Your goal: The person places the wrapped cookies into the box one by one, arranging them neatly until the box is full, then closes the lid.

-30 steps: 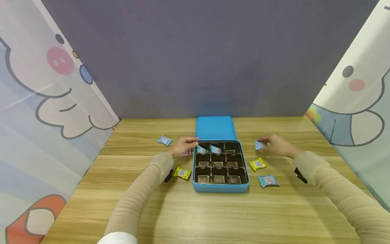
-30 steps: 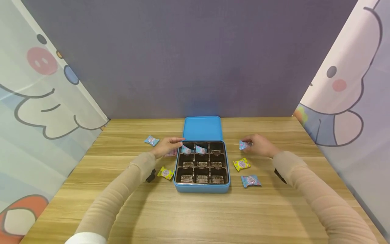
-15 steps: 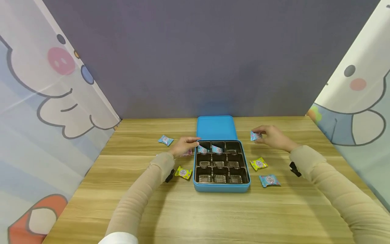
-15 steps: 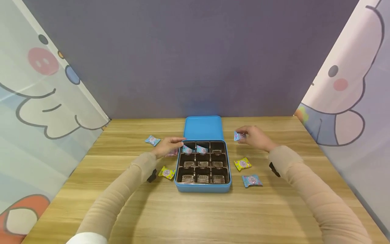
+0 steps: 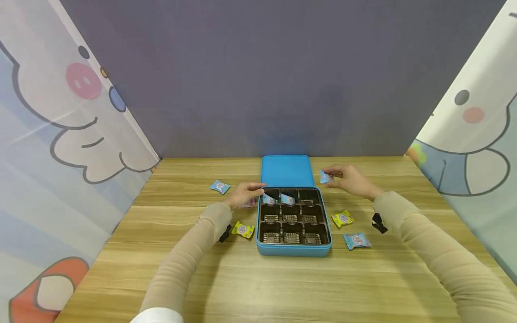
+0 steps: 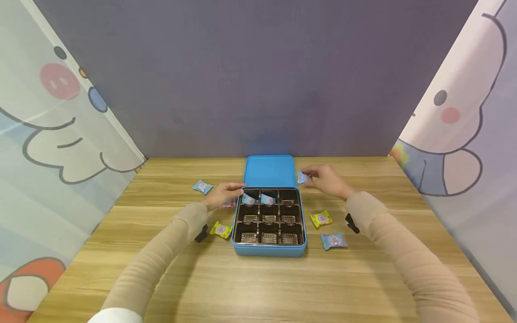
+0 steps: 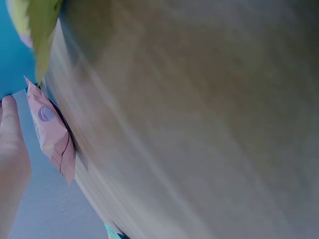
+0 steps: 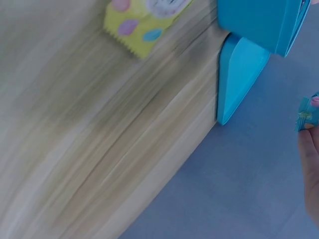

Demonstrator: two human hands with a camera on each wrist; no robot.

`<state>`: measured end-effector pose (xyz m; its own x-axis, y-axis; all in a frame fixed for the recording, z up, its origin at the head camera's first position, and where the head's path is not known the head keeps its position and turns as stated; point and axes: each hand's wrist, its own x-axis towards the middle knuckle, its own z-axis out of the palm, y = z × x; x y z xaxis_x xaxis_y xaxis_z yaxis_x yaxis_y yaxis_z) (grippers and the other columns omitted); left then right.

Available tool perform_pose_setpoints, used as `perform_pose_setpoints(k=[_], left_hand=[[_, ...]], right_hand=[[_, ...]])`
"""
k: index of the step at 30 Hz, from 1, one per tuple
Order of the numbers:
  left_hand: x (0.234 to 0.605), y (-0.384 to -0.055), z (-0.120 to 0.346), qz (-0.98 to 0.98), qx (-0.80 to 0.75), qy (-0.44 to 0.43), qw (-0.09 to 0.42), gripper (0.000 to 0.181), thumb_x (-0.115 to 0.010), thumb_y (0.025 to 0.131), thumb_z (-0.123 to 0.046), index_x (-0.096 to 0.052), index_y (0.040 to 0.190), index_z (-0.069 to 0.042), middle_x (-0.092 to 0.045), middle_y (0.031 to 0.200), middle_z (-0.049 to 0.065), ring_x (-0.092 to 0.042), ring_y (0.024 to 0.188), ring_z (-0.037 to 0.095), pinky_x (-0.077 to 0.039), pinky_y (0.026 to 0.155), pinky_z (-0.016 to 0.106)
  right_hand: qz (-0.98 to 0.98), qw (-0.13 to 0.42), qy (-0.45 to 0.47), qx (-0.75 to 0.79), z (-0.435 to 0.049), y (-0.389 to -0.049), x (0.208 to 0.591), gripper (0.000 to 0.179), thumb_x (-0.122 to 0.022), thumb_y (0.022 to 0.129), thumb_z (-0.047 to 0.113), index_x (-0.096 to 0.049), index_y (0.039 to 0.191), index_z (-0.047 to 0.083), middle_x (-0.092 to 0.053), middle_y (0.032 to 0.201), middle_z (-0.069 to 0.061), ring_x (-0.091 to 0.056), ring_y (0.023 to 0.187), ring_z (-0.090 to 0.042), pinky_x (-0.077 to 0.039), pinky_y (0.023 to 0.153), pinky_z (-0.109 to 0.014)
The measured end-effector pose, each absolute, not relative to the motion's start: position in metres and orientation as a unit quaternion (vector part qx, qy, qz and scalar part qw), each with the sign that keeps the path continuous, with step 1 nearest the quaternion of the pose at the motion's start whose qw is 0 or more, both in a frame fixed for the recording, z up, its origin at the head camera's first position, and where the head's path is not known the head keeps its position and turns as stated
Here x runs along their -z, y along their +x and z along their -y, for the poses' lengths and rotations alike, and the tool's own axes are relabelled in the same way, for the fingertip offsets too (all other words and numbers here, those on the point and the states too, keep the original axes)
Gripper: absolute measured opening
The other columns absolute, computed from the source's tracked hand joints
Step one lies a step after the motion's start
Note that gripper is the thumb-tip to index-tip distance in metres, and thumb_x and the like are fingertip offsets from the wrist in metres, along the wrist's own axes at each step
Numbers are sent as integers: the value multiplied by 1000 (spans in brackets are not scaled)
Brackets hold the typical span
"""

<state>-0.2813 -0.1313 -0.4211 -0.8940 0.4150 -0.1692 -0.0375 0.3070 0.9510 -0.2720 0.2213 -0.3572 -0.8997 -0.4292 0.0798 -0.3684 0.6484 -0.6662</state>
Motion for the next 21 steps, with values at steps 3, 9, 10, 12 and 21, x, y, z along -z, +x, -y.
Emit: perform_pose_setpoints(k=[3, 9, 10, 12, 21], left_hand=[[422, -280, 131, -788, -573, 117, 192, 40, -55, 93, -21, -51, 132, -14, -57, 123, 12, -48, 54, 20, -42, 49, 27], [428, -281, 132, -791, -573, 121, 180, 39, -55, 93, -22, -52, 131, -14, -57, 124, 12, -48, 54, 18, -42, 49, 26], [428, -281, 132, -791, -572, 123, 180, 40, -55, 93, -22, -52, 132, -14, -56, 125, 13, -49, 54, 18, -42, 49, 26], [427, -281, 132, -791, -570, 127, 181, 41, -55, 93, -22, -51, 133, -13, -56, 125, 13, -49, 53, 17, -43, 49, 26], [426, -283, 130, -786, -579, 109, 186, 39, -56, 92, -24, -53, 131, -17, -57, 123, 9, -48, 55, 19, -41, 49, 26]], right_hand=[[-900, 46, -218, 376, -217, -272, 358, 50, -67, 84, 16, -50, 130, 4, -48, 133, -19, -46, 121, -35, -39, 100, -46], [-886, 51, -212, 409, -209, -273, 358, 57, -68, 83, 26, -48, 132, 5, -48, 134, -18, -46, 122, -34, -44, 96, -45], [-885, 52, -209, 412, -208, -273, 358, 58, -68, 83, 28, -48, 132, 5, -48, 134, -17, -46, 123, -33, -44, 96, -45], [-883, 54, -204, 419, -205, -273, 357, 61, -69, 82, 32, -48, 133, 7, -48, 135, -16, -45, 124, -32, -43, 97, -44], [-867, 61, -209, 448, -193, -275, 360, 58, -69, 82, 27, -49, 132, 6, -49, 133, -17, -46, 123, -32, -45, 96, -43]])
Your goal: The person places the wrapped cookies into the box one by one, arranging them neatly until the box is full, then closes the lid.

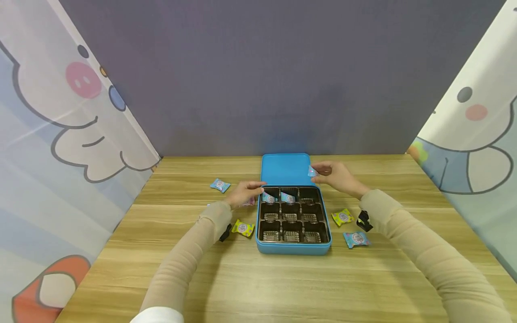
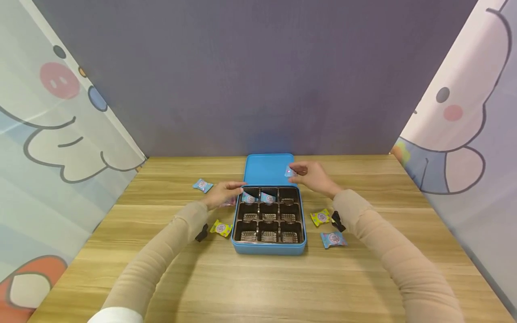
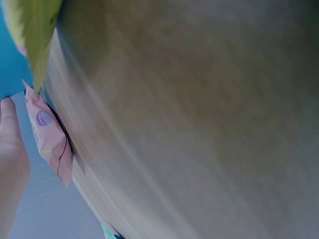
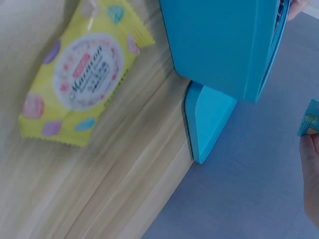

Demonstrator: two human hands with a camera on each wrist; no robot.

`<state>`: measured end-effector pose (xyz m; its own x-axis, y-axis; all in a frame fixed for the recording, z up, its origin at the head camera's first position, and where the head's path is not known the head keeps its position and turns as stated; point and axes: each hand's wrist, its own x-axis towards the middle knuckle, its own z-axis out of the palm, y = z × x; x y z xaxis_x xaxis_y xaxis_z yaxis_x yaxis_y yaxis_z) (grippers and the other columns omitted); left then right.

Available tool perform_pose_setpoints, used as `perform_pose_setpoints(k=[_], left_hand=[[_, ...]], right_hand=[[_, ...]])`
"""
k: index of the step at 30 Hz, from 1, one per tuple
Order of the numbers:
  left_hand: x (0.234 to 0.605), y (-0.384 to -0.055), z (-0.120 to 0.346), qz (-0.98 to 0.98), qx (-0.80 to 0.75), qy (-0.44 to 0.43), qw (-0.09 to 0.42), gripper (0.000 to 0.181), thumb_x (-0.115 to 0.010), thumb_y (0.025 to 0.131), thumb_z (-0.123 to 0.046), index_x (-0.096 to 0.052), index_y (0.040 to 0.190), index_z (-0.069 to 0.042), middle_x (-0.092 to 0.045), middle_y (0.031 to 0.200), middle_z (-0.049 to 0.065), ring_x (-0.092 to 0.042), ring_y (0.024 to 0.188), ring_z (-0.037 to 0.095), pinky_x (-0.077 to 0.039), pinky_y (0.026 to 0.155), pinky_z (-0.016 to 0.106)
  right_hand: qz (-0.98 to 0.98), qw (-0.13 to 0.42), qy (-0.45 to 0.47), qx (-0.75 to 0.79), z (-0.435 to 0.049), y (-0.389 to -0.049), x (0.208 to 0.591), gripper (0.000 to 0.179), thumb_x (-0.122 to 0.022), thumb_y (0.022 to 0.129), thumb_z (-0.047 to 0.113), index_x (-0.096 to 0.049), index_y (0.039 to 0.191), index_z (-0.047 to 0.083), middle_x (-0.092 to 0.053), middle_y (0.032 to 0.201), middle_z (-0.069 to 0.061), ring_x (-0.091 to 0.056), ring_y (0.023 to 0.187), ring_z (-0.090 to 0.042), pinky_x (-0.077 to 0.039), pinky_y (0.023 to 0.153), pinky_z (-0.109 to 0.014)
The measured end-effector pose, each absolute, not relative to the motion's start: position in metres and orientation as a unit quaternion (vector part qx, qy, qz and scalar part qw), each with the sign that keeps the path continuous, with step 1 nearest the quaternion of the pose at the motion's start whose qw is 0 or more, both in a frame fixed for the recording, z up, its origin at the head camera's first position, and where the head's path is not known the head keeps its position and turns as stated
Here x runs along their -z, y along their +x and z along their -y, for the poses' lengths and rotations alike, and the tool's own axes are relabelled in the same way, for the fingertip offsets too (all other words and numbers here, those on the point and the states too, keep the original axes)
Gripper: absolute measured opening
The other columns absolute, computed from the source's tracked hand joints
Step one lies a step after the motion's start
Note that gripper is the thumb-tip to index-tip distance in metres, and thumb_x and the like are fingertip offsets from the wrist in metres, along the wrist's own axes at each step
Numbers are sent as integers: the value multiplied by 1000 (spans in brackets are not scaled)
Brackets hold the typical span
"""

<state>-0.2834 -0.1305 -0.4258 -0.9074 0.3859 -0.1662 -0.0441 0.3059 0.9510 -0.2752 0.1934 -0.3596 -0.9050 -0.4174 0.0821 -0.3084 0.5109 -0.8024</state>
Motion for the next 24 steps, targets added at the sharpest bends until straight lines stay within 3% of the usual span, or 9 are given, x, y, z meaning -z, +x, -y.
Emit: perform_pose_setpoints(k=[24], left_hand=[[426, -285, 132, -787, -577, 114, 188, 40, -56, 92, -23, -52, 131, -15, -57, 122, 12, -48, 54, 16, -42, 48, 24]], right_hand=[[-852, 119, -191, 473, -189, -267, 378, 62, -71, 80, 31, -48, 132, 7, -49, 132, -16, -46, 122, -32, -44, 96, -41]])
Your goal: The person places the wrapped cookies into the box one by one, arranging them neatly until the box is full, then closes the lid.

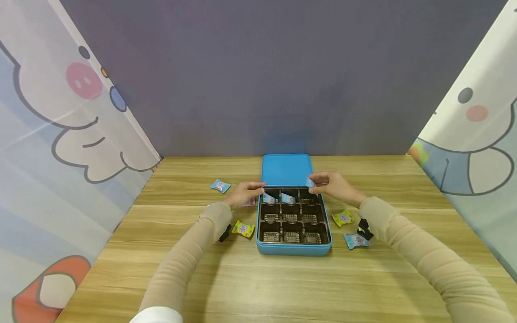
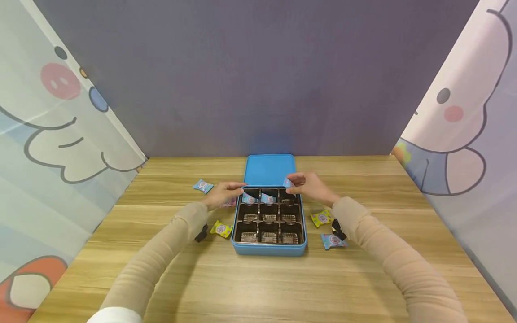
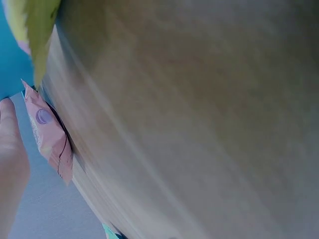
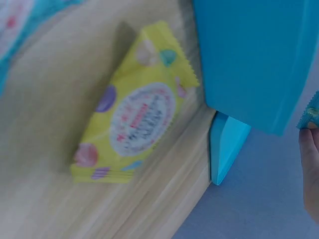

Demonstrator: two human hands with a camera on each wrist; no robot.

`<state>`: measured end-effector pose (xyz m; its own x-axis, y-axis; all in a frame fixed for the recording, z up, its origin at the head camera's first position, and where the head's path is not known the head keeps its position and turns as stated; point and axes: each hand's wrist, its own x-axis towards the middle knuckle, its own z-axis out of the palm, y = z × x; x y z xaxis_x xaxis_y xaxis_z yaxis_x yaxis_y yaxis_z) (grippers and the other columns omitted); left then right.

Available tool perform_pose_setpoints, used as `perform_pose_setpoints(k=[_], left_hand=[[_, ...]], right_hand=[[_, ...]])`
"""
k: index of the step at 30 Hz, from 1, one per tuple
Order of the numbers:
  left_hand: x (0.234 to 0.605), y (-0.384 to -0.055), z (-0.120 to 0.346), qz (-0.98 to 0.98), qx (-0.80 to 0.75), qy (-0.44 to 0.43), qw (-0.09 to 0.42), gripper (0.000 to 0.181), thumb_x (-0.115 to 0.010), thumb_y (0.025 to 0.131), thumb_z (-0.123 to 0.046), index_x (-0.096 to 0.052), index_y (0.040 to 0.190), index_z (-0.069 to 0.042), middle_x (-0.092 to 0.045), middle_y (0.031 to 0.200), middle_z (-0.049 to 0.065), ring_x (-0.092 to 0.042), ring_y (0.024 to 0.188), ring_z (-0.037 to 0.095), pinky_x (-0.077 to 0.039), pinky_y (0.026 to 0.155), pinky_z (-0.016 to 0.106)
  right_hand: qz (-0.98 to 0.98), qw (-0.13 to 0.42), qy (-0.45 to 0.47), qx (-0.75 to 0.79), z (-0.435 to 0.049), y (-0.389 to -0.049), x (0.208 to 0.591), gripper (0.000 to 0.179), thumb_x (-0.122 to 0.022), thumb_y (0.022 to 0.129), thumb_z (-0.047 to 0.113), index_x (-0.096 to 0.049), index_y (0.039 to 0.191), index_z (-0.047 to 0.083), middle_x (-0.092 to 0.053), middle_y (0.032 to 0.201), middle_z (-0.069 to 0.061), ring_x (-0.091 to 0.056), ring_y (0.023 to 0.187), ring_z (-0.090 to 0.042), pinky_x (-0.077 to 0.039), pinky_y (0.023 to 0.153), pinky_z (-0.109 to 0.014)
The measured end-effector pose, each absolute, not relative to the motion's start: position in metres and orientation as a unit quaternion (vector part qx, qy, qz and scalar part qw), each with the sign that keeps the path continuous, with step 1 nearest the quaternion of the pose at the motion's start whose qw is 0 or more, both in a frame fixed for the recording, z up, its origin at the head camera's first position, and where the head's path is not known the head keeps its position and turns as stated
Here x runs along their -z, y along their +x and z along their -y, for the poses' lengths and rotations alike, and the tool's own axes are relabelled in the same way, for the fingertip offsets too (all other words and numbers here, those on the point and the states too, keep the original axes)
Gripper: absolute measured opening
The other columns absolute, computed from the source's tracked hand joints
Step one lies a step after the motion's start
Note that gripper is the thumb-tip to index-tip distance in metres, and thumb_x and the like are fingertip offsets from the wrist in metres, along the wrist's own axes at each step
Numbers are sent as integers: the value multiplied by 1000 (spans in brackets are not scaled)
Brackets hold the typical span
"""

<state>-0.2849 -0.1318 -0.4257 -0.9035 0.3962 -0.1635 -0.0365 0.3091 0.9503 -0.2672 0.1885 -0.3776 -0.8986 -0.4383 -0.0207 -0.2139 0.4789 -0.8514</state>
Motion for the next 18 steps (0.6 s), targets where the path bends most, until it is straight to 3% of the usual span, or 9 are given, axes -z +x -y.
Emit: perform_pose_setpoints(k=[18], left_hand=[[421, -282, 131, -785, -578, 114, 190, 39, -55, 93, -22, -52, 131, -15, -55, 126, 13, -48, 56, 18, -42, 51, 26]], right_hand=[[-854, 116, -214, 460, -183, -264, 387, 57, -70, 81, 18, -48, 130, -2, -50, 130, -22, -49, 118, -36, -43, 97, -44]])
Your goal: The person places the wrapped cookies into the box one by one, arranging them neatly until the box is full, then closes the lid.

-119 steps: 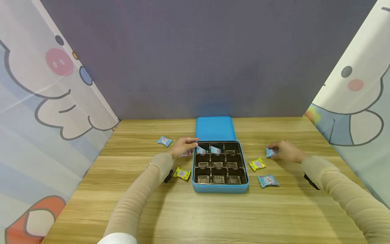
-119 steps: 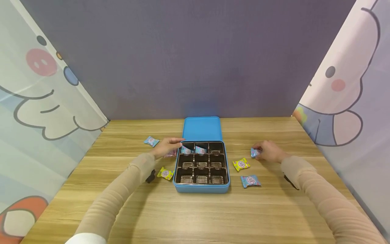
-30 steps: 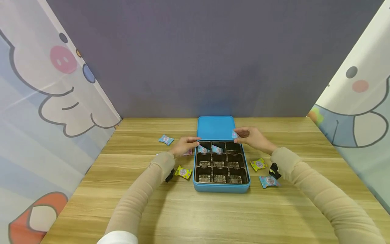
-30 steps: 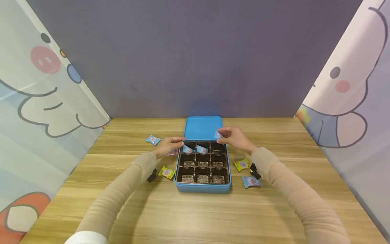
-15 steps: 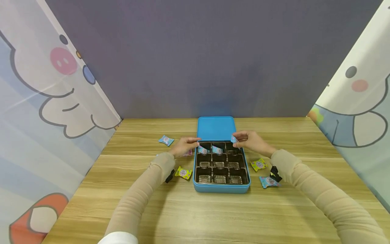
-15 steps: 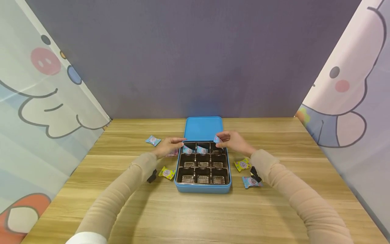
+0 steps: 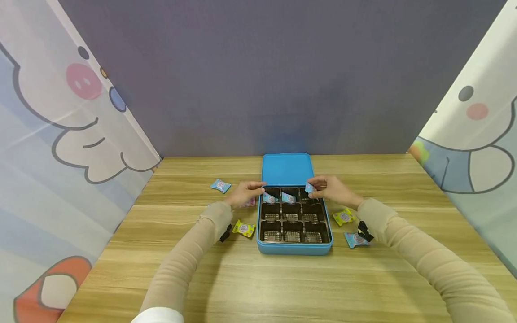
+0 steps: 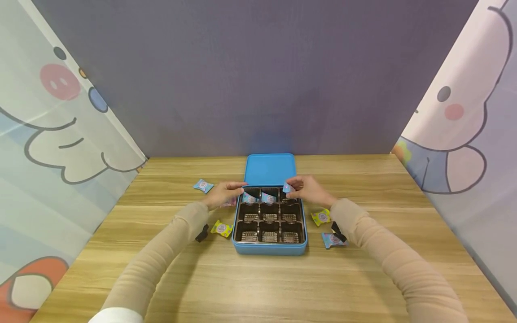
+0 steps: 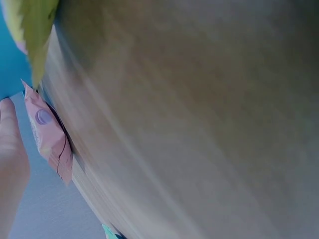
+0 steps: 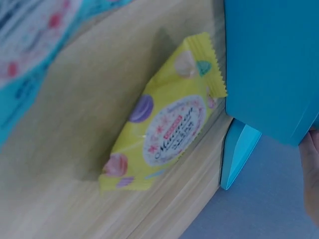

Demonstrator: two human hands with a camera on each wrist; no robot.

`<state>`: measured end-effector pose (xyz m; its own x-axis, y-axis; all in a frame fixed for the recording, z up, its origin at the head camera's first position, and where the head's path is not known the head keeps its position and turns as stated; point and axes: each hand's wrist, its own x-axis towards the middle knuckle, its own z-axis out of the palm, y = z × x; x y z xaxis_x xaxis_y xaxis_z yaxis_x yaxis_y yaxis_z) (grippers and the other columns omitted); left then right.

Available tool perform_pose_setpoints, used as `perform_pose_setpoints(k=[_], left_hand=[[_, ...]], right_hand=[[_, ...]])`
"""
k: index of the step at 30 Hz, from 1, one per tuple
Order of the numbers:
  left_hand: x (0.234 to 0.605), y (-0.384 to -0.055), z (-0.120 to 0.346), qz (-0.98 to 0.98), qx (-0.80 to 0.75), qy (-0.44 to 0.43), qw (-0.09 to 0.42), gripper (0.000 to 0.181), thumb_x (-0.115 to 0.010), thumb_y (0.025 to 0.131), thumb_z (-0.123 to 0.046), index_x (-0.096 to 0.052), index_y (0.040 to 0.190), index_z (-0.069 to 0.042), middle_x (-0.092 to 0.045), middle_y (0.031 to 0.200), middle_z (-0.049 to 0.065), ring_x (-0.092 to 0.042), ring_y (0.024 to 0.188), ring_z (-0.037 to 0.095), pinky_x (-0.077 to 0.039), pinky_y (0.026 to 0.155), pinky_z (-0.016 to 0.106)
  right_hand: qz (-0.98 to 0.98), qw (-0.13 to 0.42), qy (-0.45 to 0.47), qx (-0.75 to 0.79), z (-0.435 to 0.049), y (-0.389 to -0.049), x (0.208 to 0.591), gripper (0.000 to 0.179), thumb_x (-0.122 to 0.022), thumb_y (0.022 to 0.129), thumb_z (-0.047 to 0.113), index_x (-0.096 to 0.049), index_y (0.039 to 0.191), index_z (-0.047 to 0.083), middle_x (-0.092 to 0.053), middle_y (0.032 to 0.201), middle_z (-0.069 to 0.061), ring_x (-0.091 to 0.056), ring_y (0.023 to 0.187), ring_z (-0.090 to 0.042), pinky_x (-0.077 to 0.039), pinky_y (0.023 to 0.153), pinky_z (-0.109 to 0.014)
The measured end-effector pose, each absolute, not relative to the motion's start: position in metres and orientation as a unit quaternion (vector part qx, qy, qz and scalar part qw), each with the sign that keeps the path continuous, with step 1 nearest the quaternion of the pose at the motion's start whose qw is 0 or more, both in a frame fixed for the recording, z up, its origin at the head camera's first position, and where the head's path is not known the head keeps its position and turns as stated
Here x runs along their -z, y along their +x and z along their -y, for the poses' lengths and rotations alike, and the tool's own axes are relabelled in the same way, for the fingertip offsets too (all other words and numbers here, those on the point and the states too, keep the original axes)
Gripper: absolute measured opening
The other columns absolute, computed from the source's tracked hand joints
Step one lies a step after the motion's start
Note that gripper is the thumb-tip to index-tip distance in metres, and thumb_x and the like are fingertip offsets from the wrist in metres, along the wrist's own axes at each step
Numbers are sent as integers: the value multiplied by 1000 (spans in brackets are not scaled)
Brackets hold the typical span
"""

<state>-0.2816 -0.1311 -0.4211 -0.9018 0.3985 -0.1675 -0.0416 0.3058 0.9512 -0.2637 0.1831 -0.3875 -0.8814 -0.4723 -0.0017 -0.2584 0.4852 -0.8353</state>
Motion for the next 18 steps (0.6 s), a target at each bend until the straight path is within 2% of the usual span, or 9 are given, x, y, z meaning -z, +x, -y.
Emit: perform_pose_setpoints(k=[5, 13, 18], left_hand=[[421, -281, 131, -787, -574, 117, 192, 41, -54, 93, -22, -50, 133, -14, -54, 128, 13, -49, 57, 19, -43, 52, 26], [426, -284, 132, -794, -570, 111, 181, 37, -56, 92, -25, -55, 129, -21, -57, 123, 8, -49, 56, 18, -41, 50, 25], [426, -284, 133, -794, -570, 111, 182, 37, -56, 92, -25, -55, 129, -20, -57, 123, 9, -49, 56, 17, -42, 50, 25]], right_hand=[[-863, 107, -223, 441, -185, -264, 387, 56, -71, 81, 16, -49, 129, -2, -51, 128, -22, -49, 117, -36, -42, 98, -45], [-879, 101, -229, 406, -185, -266, 387, 52, -69, 82, 16, -51, 128, 0, -51, 129, -20, -48, 118, -36, -40, 100, -46], [-902, 72, -268, 331, -182, -264, 387, 50, -69, 83, 20, -54, 126, 1, -56, 125, -18, -52, 115, -34, -42, 97, -47]])
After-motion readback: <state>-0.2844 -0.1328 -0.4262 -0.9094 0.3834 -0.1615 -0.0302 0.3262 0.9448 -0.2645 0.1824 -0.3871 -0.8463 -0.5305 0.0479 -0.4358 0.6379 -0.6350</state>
